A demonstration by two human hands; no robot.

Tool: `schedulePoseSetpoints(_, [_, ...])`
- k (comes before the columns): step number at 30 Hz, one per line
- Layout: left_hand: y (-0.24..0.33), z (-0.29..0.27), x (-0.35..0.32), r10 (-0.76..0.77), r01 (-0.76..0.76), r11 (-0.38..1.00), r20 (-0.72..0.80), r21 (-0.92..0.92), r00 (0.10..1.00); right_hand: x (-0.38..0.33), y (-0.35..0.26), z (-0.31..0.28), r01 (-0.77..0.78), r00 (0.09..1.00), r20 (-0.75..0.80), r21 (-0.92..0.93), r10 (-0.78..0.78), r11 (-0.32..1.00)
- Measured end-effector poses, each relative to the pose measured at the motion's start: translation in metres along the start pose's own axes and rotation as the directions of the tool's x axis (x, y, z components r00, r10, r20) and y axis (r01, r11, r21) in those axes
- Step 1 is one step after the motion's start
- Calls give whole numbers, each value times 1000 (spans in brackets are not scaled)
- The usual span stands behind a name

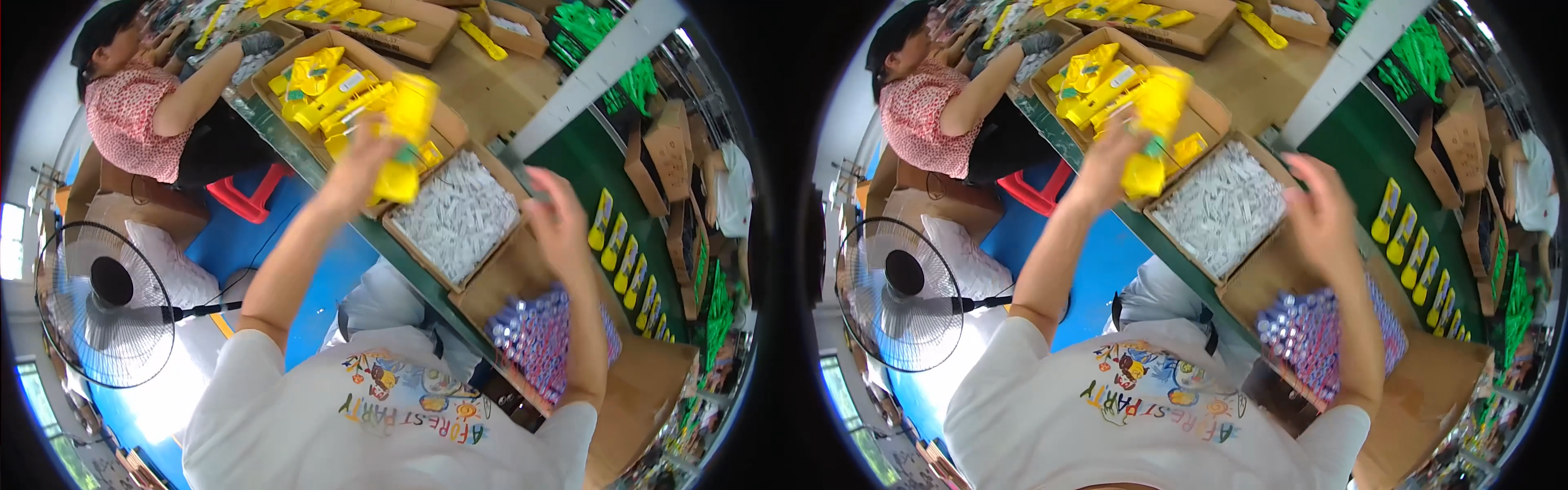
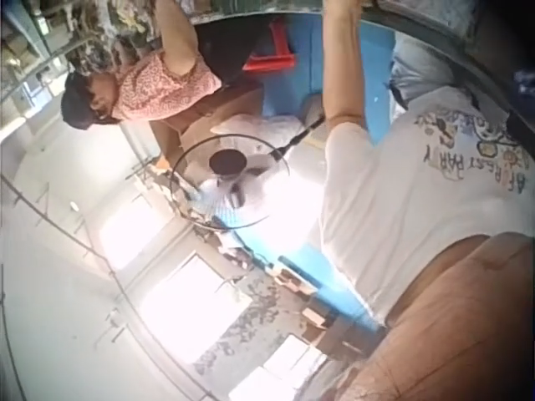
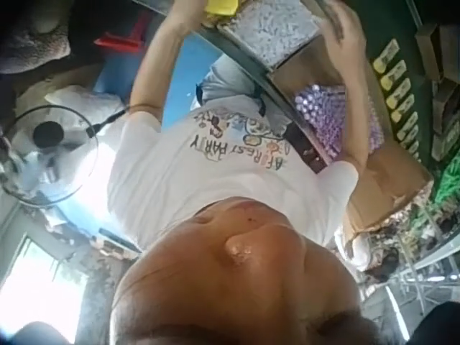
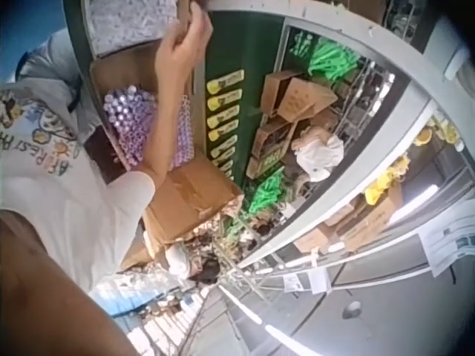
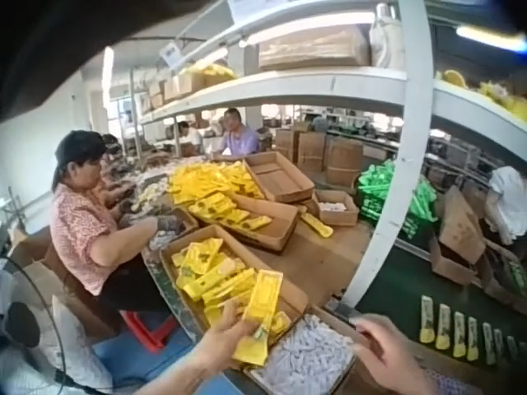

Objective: Placing a battery and a white strip into a yellow plastic component on an assembly line.

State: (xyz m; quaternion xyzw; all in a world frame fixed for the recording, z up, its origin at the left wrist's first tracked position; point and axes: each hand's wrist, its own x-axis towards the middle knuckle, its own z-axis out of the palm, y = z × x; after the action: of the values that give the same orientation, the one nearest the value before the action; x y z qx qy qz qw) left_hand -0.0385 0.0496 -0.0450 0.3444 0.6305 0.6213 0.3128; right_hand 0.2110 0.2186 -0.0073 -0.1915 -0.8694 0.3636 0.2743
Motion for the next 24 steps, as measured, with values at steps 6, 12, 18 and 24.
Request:
schedulePoseSetpoints(6, [14,55,-74,-310,586,503,500,-636,809,-35,-43,35,727,680,320,-175,-660,664])
schedulePoseSetpoints(12, [-1,82,-96,-140,380,640,386,-668,912,-55,-60,33,-440,898,304,653,319,616])
schedulePoseSetpoints(18, [-2,91,-112,-86,336,671,380,-661,921,-79,-82,62,27,988,-146,-111,-43,993])
schedulePoseSetpoints(24, [-14,87,-111,-194,423,749,442,-510,876,-89,-42,29,-80,997,-5,-221,81,972])
